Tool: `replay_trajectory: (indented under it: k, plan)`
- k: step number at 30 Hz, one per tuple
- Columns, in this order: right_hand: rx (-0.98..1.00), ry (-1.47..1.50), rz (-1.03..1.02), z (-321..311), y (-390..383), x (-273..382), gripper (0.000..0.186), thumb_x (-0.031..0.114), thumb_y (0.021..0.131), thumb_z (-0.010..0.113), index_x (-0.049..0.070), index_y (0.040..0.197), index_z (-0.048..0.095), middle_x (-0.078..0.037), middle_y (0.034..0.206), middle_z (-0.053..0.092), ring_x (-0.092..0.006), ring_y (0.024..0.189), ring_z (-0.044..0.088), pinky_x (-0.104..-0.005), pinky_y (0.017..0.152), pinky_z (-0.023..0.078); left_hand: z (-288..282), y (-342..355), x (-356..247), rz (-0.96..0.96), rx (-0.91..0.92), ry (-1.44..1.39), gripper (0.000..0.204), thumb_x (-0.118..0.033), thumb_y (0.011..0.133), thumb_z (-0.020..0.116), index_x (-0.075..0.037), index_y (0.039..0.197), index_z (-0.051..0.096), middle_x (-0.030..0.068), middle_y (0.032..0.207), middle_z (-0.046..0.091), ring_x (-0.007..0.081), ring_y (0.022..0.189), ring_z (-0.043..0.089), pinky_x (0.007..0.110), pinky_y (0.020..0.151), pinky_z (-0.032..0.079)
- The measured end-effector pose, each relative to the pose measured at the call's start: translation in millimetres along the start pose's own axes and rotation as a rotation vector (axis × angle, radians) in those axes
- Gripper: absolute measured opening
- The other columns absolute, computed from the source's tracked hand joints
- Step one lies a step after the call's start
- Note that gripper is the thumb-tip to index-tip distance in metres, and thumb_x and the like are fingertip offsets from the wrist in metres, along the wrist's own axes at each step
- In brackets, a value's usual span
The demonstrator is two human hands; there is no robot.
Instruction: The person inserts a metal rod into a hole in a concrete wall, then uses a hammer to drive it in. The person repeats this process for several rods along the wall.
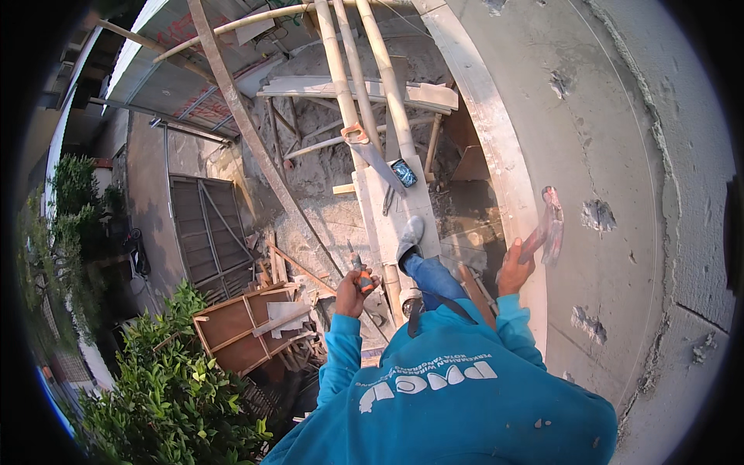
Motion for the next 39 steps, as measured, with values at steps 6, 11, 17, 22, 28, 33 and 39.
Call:
replay_trajectory:
  k: [6,11,17,22,28,33,39]
  plan:
    - [0.070,-0.254,-0.061,63,49,24,0.035,0.037,0.095,0.060,0.003,0.087,0.056,0.000,0.071,0.047,-0.0106,0.060,0.041,-0.0275,0.052,0.032,47,40,-86,0.032,-0.053,0.063,0.030,-0.016,0.099,0.042,0.005,0.120,0.048,0.0165,0.106,0.056,0.0294,0.088,0.062,0.043,0.085,0.056]
    - [0.202,-0.185,0.077,115,68,54,0.050,0.043,0.094,0.060,-0.006,0.101,0.062,-0.010,0.078,0.058,-0.0207,0.073,0.052,-0.0380,0.069,0.043,66,44,-130,0.107,-0.061,0.024,0.030,-0.017,0.098,0.043,0.004,0.120,0.048,0.0167,0.106,0.057,0.0300,0.090,0.062,0.042,0.086,0.055]
    - [0.240,-0.094,0.080,151,87,101,0.049,0.042,0.094,0.061,-0.007,0.101,0.061,-0.007,0.078,0.057,-0.0174,0.073,0.051,-0.0335,0.066,0.042,73,25,-157,0.162,-0.115,-0.068,0.028,-0.016,0.097,0.043,0.004,0.116,0.049,0.0173,0.102,0.058,0.0294,0.089,0.062,0.044,0.084,0.057]
    - [0.237,-0.020,-0.062,171,105,139,0.060,0.042,0.093,0.062,-0.008,0.125,0.053,-0.008,0.085,0.058,-0.0177,0.075,0.052,-0.0335,0.067,0.044,78,19,-170,0.206,-0.090,-0.118,0.028,-0.016,0.098,0.043,0.005,0.114,0.049,0.0172,0.102,0.059,0.0275,0.085,0.062,0.042,0.080,0.058]
    - [0.188,-0.093,-0.188,194,141,148,0.064,0.040,0.094,0.062,-0.007,0.136,0.046,-0.008,0.091,0.061,-0.0176,0.080,0.054,-0.0317,0.071,0.045,104,48,-198,0.214,-0.053,-0.090,0.030,-0.017,0.098,0.042,0.008,0.114,0.049,0.0184,0.103,0.059,0.0300,0.087,0.065,0.042,0.078,0.059]
    - [0.261,-0.119,0.043,232,154,148,0.059,0.041,0.095,0.060,-0.006,0.130,0.052,-0.012,0.095,0.065,-0.0234,0.082,0.059,-0.0374,0.076,0.048,135,100,-229,0.172,-0.009,-0.029,0.030,-0.017,0.098,0.043,0.009,0.113,0.049,0.0187,0.101,0.060,0.0309,0.089,0.065,0.042,0.078,0.060]
    - [0.190,-0.331,-0.102,311,195,186,0.046,0.041,0.094,0.060,-0.005,0.095,0.063,-0.012,0.072,0.059,-0.0233,0.065,0.052,-0.0398,0.065,0.044,183,167,-279,0.125,0.064,-0.012,0.030,-0.018,0.098,0.044,0.009,0.110,0.051,0.0181,0.101,0.060,0.0300,0.086,0.065,0.041,0.078,0.060]
Point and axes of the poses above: each hand's wrist, its own y-axis towards the middle knuckle, its own z-axis out of the palm, x = y × z, the point moved 9 cm from there along y, towards the middle knuckle
